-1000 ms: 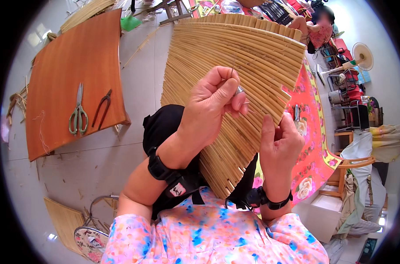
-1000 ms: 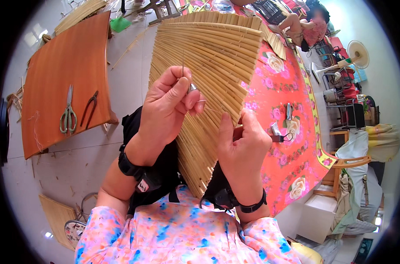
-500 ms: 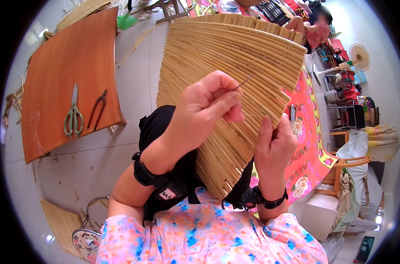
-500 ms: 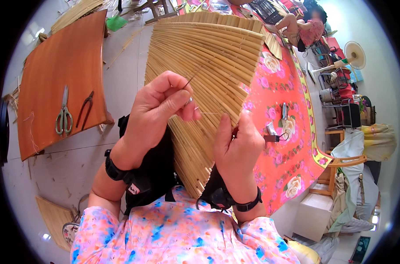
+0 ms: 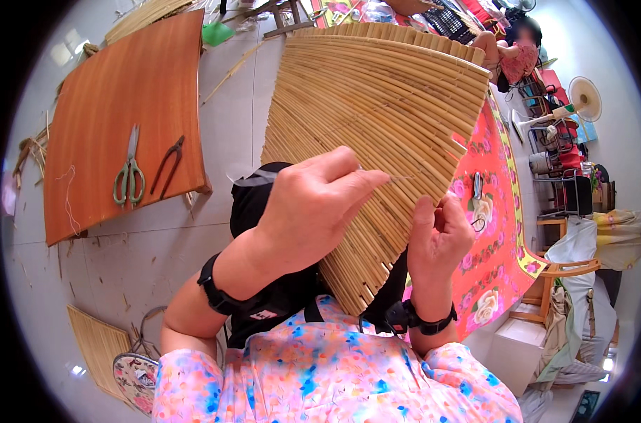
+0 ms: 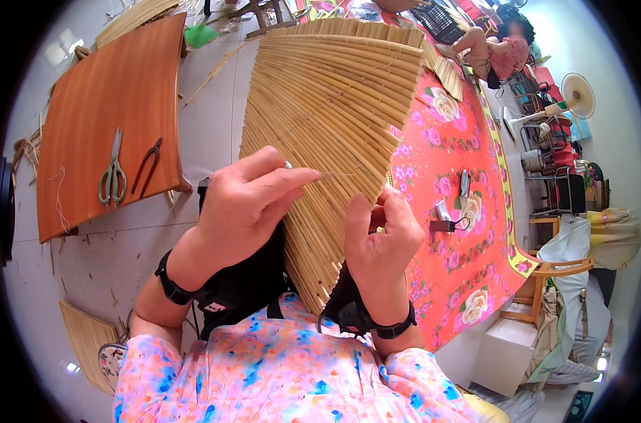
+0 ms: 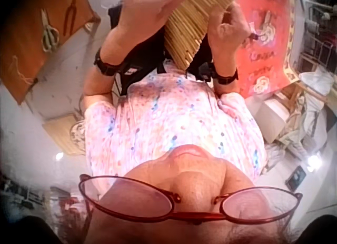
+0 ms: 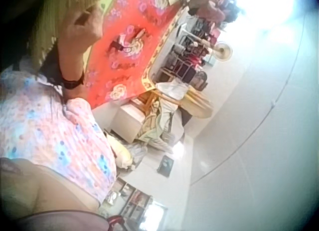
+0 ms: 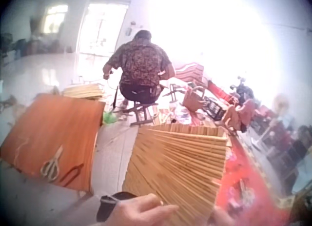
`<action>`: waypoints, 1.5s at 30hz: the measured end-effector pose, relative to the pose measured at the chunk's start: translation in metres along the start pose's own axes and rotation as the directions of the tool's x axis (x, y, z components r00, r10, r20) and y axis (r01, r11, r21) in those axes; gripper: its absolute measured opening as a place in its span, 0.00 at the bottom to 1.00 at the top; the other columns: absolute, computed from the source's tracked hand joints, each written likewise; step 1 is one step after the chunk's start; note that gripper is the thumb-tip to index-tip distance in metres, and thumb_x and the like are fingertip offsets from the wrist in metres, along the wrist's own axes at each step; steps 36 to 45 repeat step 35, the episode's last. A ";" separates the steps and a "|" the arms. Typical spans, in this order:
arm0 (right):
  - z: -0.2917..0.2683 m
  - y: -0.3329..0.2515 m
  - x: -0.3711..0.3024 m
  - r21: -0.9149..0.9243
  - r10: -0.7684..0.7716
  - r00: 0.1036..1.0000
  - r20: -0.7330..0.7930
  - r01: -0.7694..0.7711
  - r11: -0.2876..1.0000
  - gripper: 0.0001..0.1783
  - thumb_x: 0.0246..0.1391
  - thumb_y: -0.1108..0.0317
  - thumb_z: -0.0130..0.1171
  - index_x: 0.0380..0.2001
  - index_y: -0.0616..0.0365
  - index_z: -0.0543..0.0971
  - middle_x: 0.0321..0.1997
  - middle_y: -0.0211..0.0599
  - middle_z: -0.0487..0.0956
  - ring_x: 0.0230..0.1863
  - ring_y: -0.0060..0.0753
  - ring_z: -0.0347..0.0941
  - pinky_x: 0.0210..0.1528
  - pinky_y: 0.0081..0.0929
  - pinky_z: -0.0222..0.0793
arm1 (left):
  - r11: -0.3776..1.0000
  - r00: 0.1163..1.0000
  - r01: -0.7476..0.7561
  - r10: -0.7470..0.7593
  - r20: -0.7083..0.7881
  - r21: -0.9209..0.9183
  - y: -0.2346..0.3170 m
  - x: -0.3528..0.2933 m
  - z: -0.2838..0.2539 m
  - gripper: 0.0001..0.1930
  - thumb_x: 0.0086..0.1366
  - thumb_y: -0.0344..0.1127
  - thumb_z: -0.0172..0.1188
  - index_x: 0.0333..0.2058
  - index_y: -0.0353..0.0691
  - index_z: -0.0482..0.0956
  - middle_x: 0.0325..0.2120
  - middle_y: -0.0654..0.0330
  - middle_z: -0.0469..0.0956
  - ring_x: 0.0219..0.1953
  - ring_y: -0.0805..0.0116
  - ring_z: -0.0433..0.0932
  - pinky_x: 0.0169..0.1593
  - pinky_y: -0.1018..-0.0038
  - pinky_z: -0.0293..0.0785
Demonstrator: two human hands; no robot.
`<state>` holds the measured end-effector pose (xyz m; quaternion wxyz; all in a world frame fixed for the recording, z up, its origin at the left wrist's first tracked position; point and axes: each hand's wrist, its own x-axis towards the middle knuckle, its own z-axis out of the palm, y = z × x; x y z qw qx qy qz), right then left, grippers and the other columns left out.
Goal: The person assembles a bamboo fan by threading thin bamboo sticks together with white thread and a needle, using scissors to trim the thread.
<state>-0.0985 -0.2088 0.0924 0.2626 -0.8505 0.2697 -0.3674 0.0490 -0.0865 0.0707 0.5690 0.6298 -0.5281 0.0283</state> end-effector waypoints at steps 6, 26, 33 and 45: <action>0.000 0.000 0.001 -0.144 -0.034 0.999 -0.017 0.031 0.989 0.05 0.55 0.73 0.58 0.30 0.65 0.78 0.17 0.35 0.70 0.15 0.22 0.63 0.18 0.24 0.59 | 0.997 0.997 -0.078 0.077 0.022 0.020 -0.005 0.009 0.014 0.10 0.55 0.25 0.64 0.37 0.41 0.82 0.21 0.59 0.67 0.22 0.61 0.71 0.24 0.67 0.67; 0.005 -0.003 0.003 -0.158 -0.074 0.995 -0.066 0.063 0.985 0.03 0.54 0.75 0.58 0.28 0.63 0.77 0.15 0.33 0.67 0.14 0.22 0.61 0.17 0.23 0.57 | 0.986 0.995 -0.099 0.096 0.036 0.130 -0.005 0.011 0.010 0.11 0.50 0.25 0.63 0.35 0.41 0.83 0.21 0.59 0.65 0.23 0.60 0.71 0.25 0.67 0.67; 0.005 -0.005 0.002 -0.199 -0.050 0.997 -0.052 0.039 0.979 0.04 0.55 0.74 0.58 0.28 0.63 0.77 0.15 0.34 0.69 0.13 0.22 0.62 0.17 0.24 0.57 | 0.973 0.992 -0.124 0.117 0.044 0.194 -0.005 0.013 0.009 0.12 0.49 0.25 0.63 0.35 0.41 0.83 0.21 0.60 0.66 0.24 0.60 0.72 0.26 0.67 0.70; 0.006 0.003 0.002 -0.174 -0.089 0.992 -0.085 0.073 0.982 0.05 0.55 0.72 0.59 0.30 0.64 0.78 0.15 0.34 0.70 0.13 0.22 0.62 0.16 0.23 0.57 | 0.968 0.989 -0.146 0.135 0.067 0.203 0.000 0.016 0.005 0.13 0.47 0.25 0.62 0.34 0.42 0.83 0.22 0.60 0.67 0.24 0.60 0.73 0.27 0.67 0.71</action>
